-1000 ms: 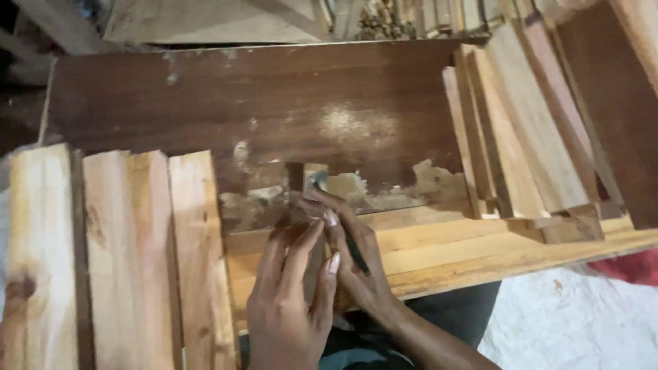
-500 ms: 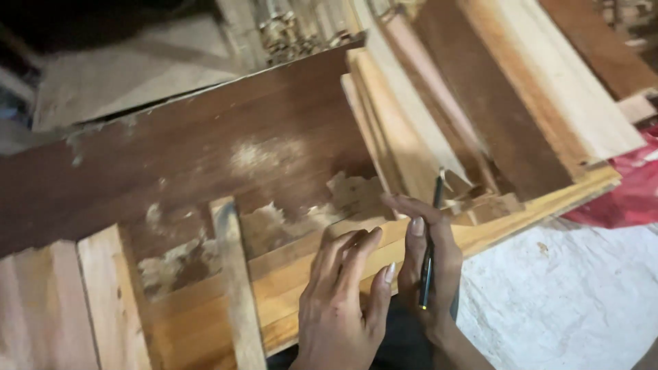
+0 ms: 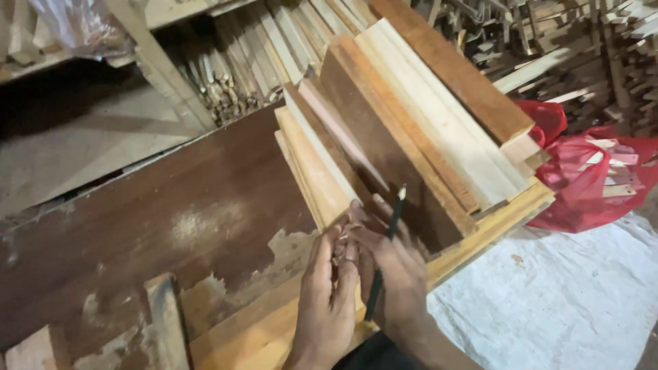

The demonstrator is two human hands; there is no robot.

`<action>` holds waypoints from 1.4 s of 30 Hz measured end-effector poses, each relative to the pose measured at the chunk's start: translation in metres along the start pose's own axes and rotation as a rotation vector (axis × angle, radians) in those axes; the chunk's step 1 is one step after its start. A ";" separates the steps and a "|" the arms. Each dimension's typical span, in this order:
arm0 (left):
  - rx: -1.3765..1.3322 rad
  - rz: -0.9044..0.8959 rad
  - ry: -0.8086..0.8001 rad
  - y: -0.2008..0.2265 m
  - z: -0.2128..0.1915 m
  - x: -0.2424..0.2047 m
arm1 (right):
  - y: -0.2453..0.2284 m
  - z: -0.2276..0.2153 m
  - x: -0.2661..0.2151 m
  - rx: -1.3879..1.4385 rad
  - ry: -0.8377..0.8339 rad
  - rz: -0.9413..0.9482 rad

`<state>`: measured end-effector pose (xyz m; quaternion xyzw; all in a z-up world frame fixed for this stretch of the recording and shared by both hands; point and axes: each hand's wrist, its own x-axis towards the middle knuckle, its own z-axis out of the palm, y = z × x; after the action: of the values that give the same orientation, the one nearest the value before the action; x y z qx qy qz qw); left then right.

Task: Marking wooden slats with a pencil in a workshop

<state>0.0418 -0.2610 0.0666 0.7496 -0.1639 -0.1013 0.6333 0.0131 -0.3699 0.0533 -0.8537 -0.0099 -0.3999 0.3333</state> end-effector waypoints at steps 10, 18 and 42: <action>-0.256 -0.215 -0.044 -0.002 0.018 0.030 | 0.007 -0.009 0.023 0.141 -0.126 0.135; -0.412 -0.305 0.075 -0.012 0.020 0.023 | -0.006 0.000 0.004 0.443 -0.065 0.300; -0.099 -0.169 0.534 -0.080 -0.130 -0.130 | -0.123 0.072 -0.122 0.605 -0.403 0.454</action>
<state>-0.0221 -0.0817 0.0038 0.7287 0.0771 0.0394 0.6793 -0.0565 -0.2018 0.0053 -0.7589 -0.0036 -0.1207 0.6399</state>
